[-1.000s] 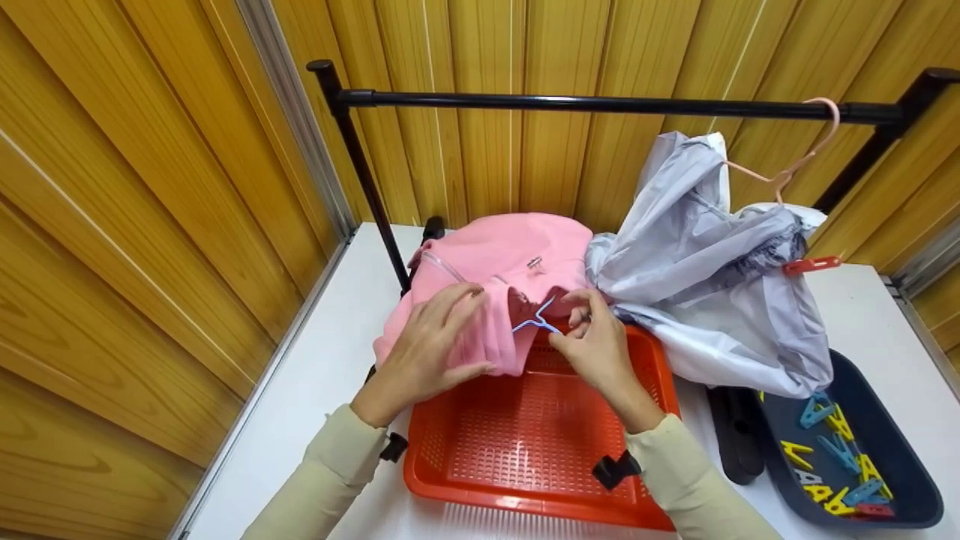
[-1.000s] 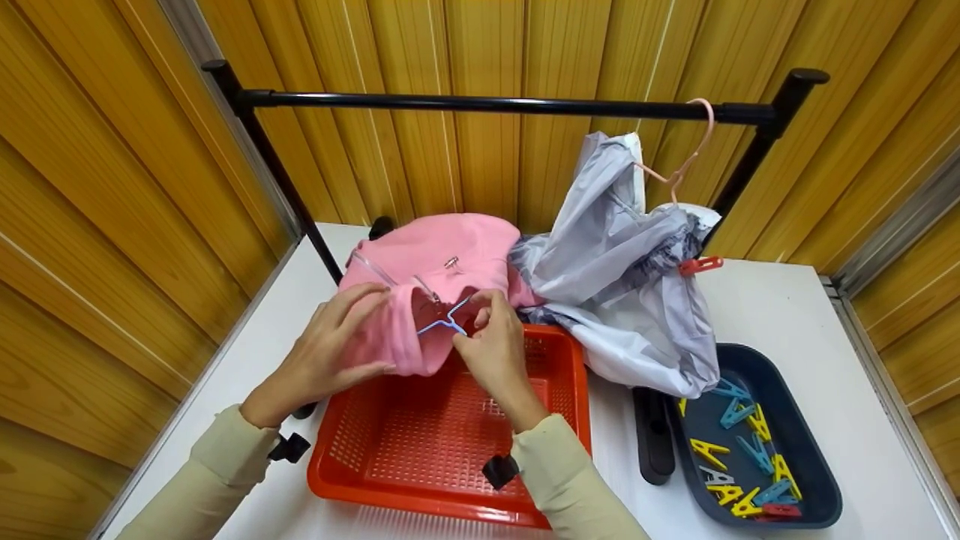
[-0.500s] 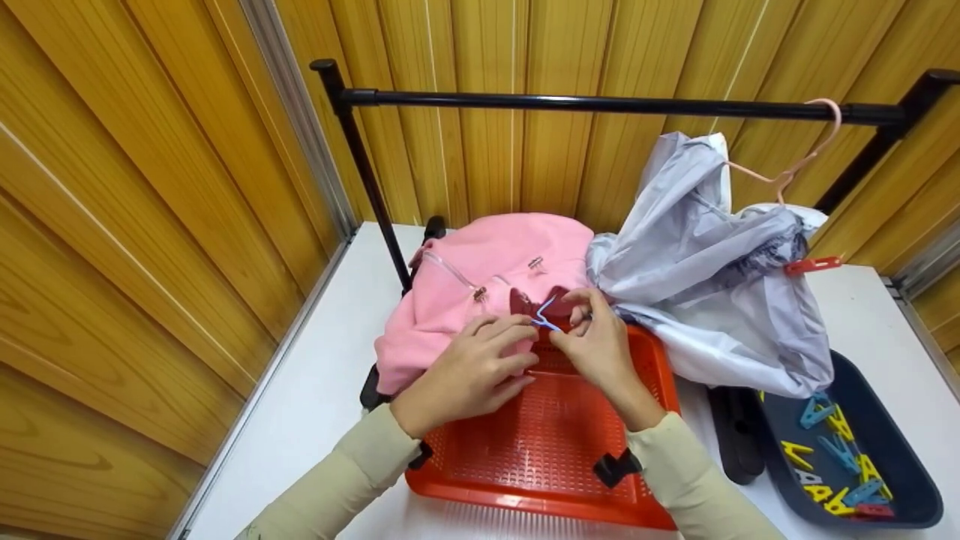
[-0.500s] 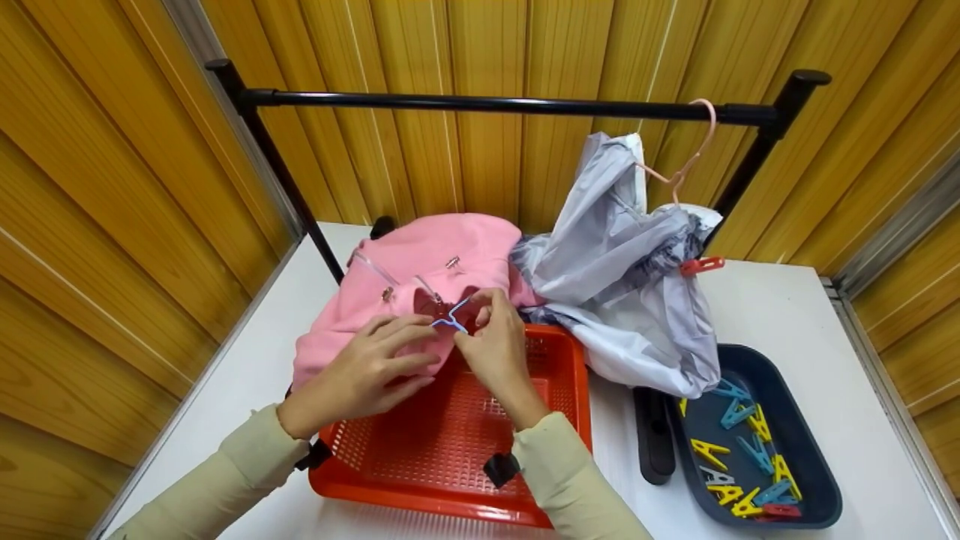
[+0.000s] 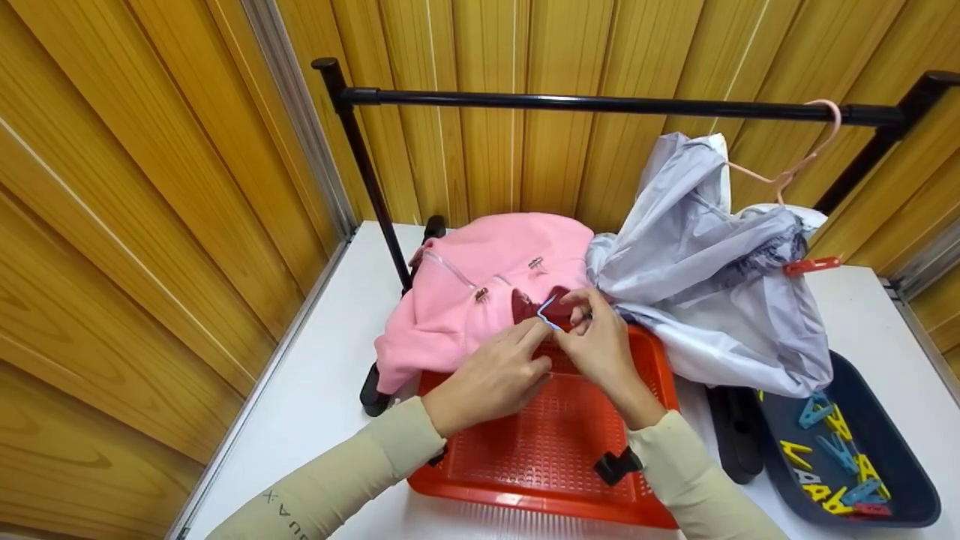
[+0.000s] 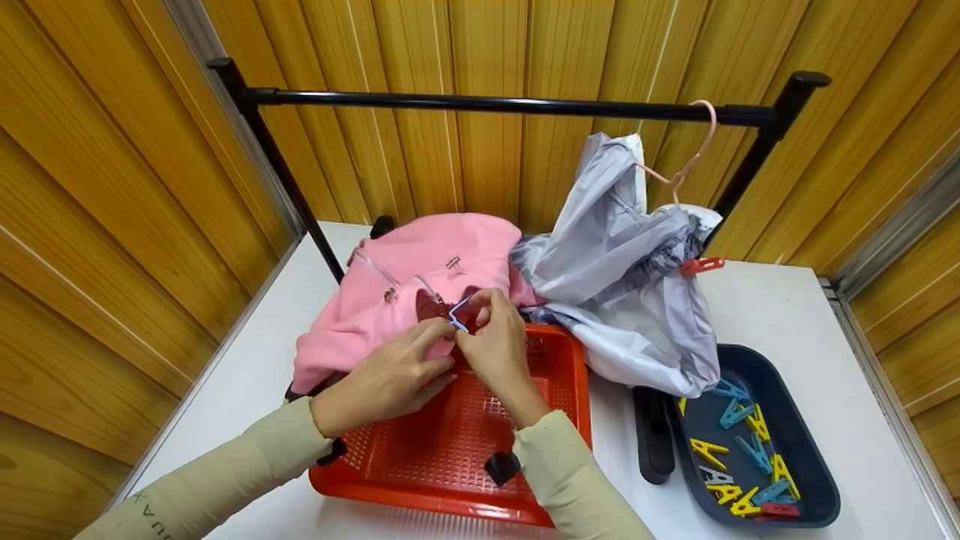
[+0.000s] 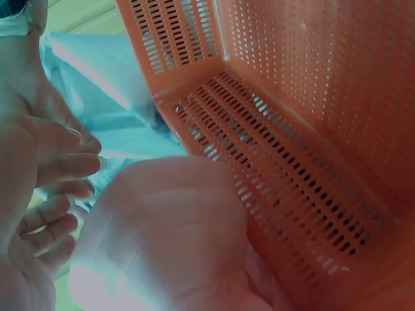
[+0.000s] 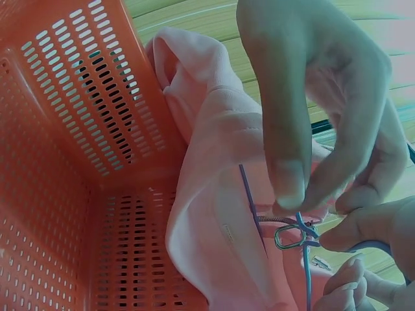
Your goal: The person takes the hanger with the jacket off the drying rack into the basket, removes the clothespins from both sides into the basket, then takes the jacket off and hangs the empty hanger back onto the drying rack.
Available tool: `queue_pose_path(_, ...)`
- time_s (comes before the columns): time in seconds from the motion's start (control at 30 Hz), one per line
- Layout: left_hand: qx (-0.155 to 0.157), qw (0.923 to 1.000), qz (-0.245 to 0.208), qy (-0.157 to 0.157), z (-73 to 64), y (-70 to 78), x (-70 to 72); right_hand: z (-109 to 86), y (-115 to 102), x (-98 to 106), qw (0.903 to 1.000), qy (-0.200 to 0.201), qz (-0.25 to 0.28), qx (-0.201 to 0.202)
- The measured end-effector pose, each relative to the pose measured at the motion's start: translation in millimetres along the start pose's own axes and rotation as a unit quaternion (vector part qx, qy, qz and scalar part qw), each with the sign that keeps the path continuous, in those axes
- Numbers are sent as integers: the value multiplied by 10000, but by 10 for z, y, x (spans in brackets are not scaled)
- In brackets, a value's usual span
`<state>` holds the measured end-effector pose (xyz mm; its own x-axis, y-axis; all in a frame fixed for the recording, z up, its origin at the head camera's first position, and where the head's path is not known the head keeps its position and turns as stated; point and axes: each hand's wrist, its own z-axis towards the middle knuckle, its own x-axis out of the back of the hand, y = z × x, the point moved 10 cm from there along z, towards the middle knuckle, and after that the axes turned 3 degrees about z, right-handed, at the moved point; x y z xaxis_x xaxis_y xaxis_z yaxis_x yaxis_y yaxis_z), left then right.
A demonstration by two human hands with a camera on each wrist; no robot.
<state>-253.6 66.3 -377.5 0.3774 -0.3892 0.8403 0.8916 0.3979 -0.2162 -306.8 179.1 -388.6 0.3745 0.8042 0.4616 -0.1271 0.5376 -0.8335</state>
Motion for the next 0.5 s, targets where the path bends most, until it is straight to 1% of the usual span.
queue_pose_path(0.1,-34,9999,106,-54,44,22,-39,-1,-3,3,10000,10,-27,29)
queue_pose_path(0.17,-3,9995,279,-140,64,27,-71,0,1,5,10000,4,-28,27)
queue_pose_path(0.27,140,9971,656,-349,71,10,-133,2,6,4,10000,-4,-10,24)
queue_pose_path(0.37,335,9930,1000,-542,60,-33,-178,1,19,7,10000,-9,22,-12)
queue_pose_path(0.43,444,9907,1139,-594,50,-64,-189,-1,31,5,10000,-30,43,-49)
queue_pose_path(0.5,512,9893,1239,-577,44,-87,-187,-1,46,8,9999,-54,75,-98)
